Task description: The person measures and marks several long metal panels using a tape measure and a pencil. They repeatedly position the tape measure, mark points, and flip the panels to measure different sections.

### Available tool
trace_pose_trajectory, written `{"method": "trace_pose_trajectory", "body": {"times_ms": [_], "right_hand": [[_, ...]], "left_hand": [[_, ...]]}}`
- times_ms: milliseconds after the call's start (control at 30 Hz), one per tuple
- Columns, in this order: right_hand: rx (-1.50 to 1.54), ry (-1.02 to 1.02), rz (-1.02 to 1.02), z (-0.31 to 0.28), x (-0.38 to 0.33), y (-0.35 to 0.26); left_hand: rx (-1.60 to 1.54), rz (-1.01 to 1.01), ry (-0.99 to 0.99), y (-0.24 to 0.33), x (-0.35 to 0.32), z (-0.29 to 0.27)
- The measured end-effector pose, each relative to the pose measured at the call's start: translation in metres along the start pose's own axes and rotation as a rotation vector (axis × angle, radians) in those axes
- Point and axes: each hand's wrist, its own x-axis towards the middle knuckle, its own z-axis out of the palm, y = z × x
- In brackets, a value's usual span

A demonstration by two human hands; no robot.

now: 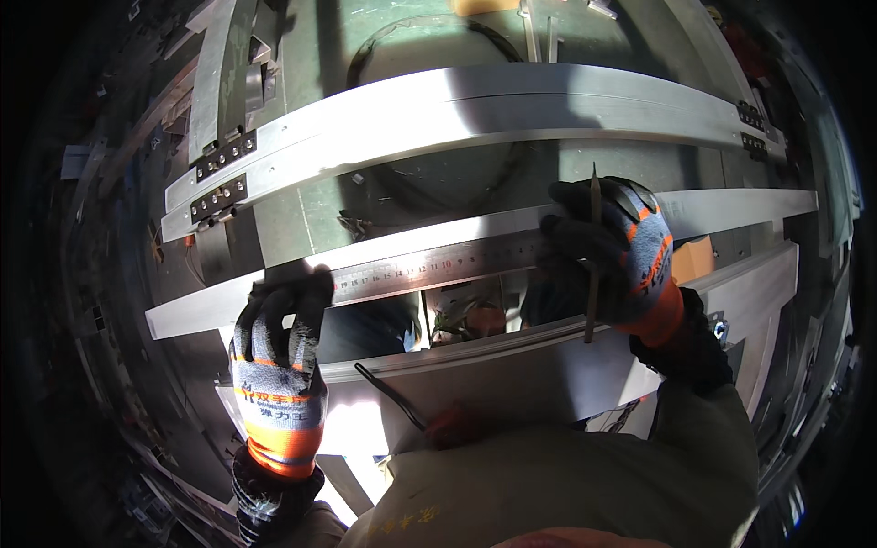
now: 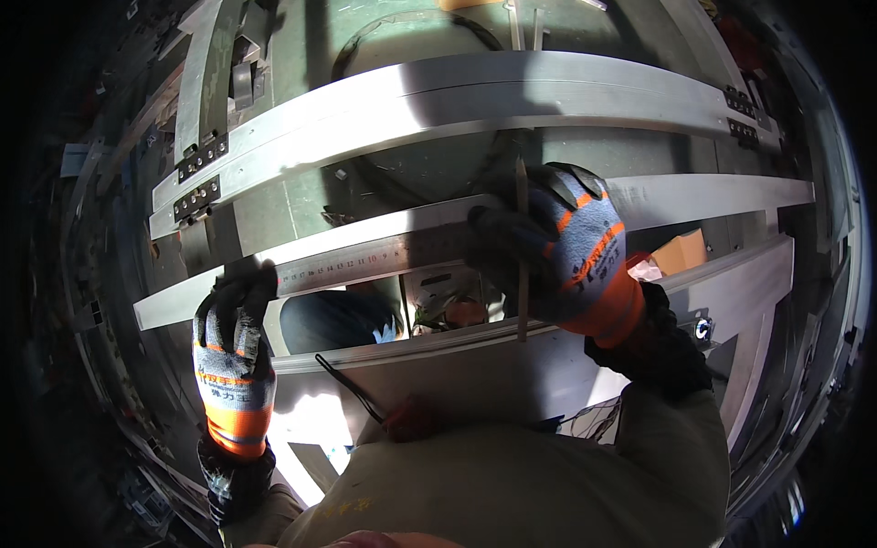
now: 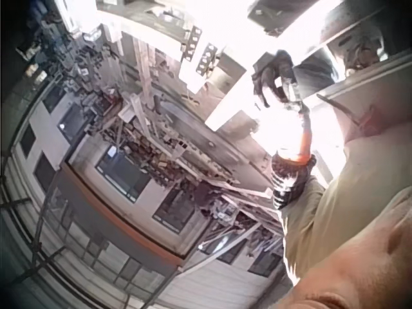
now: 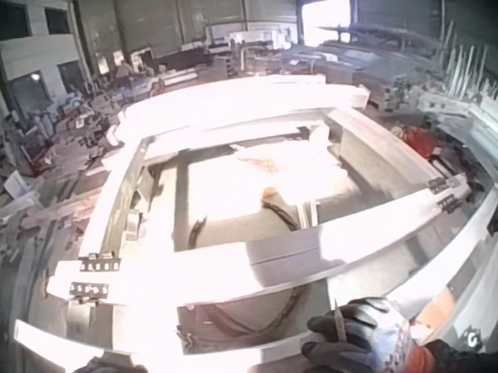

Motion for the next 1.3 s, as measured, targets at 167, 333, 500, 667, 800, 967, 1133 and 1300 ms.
{"method": "trace_pose_trajectory", "body": {"times_ms": [167, 333, 500, 667, 800, 967, 1133, 1300], "right_hand": [[-0.013, -0.021, 0.030, 0.000, -0.004, 0.004], [-0.007, -0.041, 0.073, 0.000, -0.005, 0.004], [-0.010, -0.129, 0.107, -0.004, -0.004, 0.005], [0.138, -0.026, 0.099, -0.009, 0.008, -0.004], [0.606, -0.081, 0.210, -0.017, 0.026, -0.018], [0.923, -0.212, 0.148, 0.004, 0.079, -0.048], [0.646, -0.369, 0.110, 0.057, 0.123, -0.058], [0.548, -0.089, -0.152, 0.109, 0.133, -0.046]], "left_hand": [[-0.036, -0.015, 0.030, 0.002, 0.001, -0.002], [-0.015, 0.030, 0.013, 0.002, 0.003, -0.007], [0.000, 0.053, 0.052, -0.005, -0.004, 0.000], [0.002, 0.026, -0.013, -0.007, -0.008, -0.002], [-0.037, -0.003, -0.040, -0.009, -0.011, -0.001], [0.008, 0.019, 0.013, -0.011, -0.012, 0.003], [0.100, -0.026, -0.069, -0.009, -0.014, 0.003], [0.135, -0.031, -0.109, -0.012, -0.017, 0.006]]}}
